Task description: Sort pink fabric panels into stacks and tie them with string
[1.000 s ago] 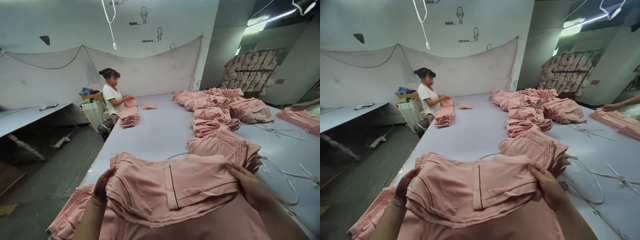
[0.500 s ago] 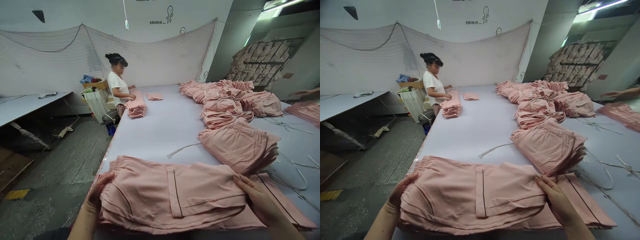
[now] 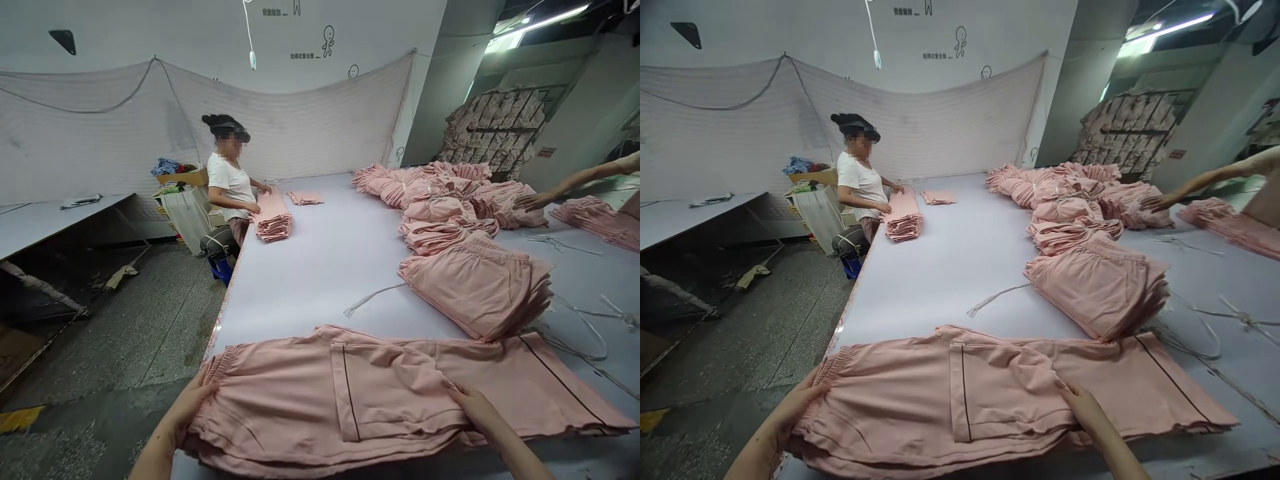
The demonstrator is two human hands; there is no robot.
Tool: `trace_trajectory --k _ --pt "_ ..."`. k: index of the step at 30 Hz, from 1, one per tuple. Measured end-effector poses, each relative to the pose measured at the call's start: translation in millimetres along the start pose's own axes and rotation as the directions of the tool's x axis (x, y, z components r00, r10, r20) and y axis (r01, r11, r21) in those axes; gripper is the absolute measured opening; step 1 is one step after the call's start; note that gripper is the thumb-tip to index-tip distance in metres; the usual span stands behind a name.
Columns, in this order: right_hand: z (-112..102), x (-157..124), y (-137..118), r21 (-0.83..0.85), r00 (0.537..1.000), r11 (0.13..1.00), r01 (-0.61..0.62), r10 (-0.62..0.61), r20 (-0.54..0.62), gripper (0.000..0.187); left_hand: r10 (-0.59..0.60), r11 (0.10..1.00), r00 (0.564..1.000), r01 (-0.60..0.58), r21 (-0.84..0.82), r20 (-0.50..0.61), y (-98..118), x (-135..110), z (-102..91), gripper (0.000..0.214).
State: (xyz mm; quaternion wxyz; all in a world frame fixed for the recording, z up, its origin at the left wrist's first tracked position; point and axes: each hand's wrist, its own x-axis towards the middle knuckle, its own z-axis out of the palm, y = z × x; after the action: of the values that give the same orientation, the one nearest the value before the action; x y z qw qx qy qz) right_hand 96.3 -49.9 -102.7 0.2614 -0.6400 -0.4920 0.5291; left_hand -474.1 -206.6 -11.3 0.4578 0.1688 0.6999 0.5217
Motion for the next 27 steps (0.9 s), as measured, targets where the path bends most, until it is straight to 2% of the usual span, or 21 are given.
trace_trajectory --k 4,7,9,11,12,13,15,16,17,18,19,21,22,24,26,27 --pt "15.8 4.1 -4.2 -0.101 0.998 0.993 0.055 -0.054 0.010 0.037 -0.017 0.996 1.000 0.019 0.082 -0.021 1.5 8.3 -14.4 0.074" --pt "21.3 9.3 -4.6 -0.192 0.998 0.980 0.052 -0.060 -0.036 0.037 0.096 0.964 0.995 -0.090 0.249 -0.012 -0.7 15.3 -15.4 0.072" --pt "17.3 12.3 0.3 -0.246 0.994 0.967 0.065 -0.084 -0.064 0.035 0.158 0.904 0.987 -0.138 0.405 -0.016 0.4 13.8 -9.9 0.070" --pt "11.2 12.7 7.4 -0.337 0.991 0.938 0.085 -0.114 -0.069 0.034 0.212 0.796 0.976 -0.143 0.588 -0.048 3.3 6.1 0.6 0.070" --pt "9.7 11.3 10.4 -0.416 0.989 0.906 0.080 -0.126 -0.083 0.034 0.282 0.715 0.956 -0.153 0.682 -0.082 4.4 0.7 8.0 0.069" --pt "10.6 8.6 12.2 -0.515 0.981 0.854 0.073 -0.156 -0.119 0.034 0.390 0.619 0.915 -0.179 0.764 -0.102 4.4 -5.0 16.9 0.067" --pt "23.0 -0.4 10.0 -0.715 0.928 0.697 0.058 -0.301 -0.218 0.037 0.625 0.415 0.780 -0.319 0.852 -0.013 -0.9 -15.0 39.7 0.057" --pt "35.5 -6.4 5.3 -0.789 0.885 0.612 0.061 -0.399 -0.241 0.039 0.700 0.333 0.711 -0.414 0.847 0.073 -7.0 -18.7 53.5 0.051" --pt "51.9 -13.1 -1.7 -0.837 0.842 0.539 0.090 -0.490 -0.225 0.041 0.732 0.275 0.660 -0.512 0.814 0.168 -15.5 -21.5 68.5 0.044" --pt "71.7 -20.4 -10.5 -0.863 0.810 0.486 0.138 -0.557 -0.184 0.043 0.736 0.247 0.624 -0.608 0.755 0.262 -26.4 -23.6 84.1 0.039" --pt "94.0 -27.9 -20.5 -0.864 0.808 0.458 0.211 -0.579 -0.109 0.043 0.717 0.242 0.610 -0.672 0.700 0.338 -39.6 -25.3 99.8 0.035" --pt "141.6 -42.8 -40.7 -0.812 0.842 0.459 0.360 -0.535 0.071 0.042 0.690 0.241 0.588 -0.736 0.632 0.422 -71.2 -28.4 128.1 0.028" --pt "164.7 -49.3 -49.3 -0.783 0.867 0.484 0.390 -0.480 0.135 0.042 0.653 0.241 0.598 -0.746 0.621 0.464 -88.8 -30.0 139.3 0.025" --pt "205.8 -58.3 -61.2 -0.786 0.919 0.504 0.359 -0.337 0.204 0.047 0.573 0.216 0.619 -0.746 0.630 0.536 -124.7 -32.6 154.0 0.026" --pt "237.3 -60.5 -66.1 -0.840 0.939 0.441 0.316 -0.269 0.213 0.054 0.530 0.100 0.597 -0.749 0.655 0.602 -156.5 -32.4 159.3 0.026" --pt "249.1 -58.9 -66.8 -0.868 0.948 0.403 0.288 -0.248 0.199 0.055 0.505 0.030 0.603 -0.727 0.686 0.617 -168.9 -30.8 159.9 0.028"
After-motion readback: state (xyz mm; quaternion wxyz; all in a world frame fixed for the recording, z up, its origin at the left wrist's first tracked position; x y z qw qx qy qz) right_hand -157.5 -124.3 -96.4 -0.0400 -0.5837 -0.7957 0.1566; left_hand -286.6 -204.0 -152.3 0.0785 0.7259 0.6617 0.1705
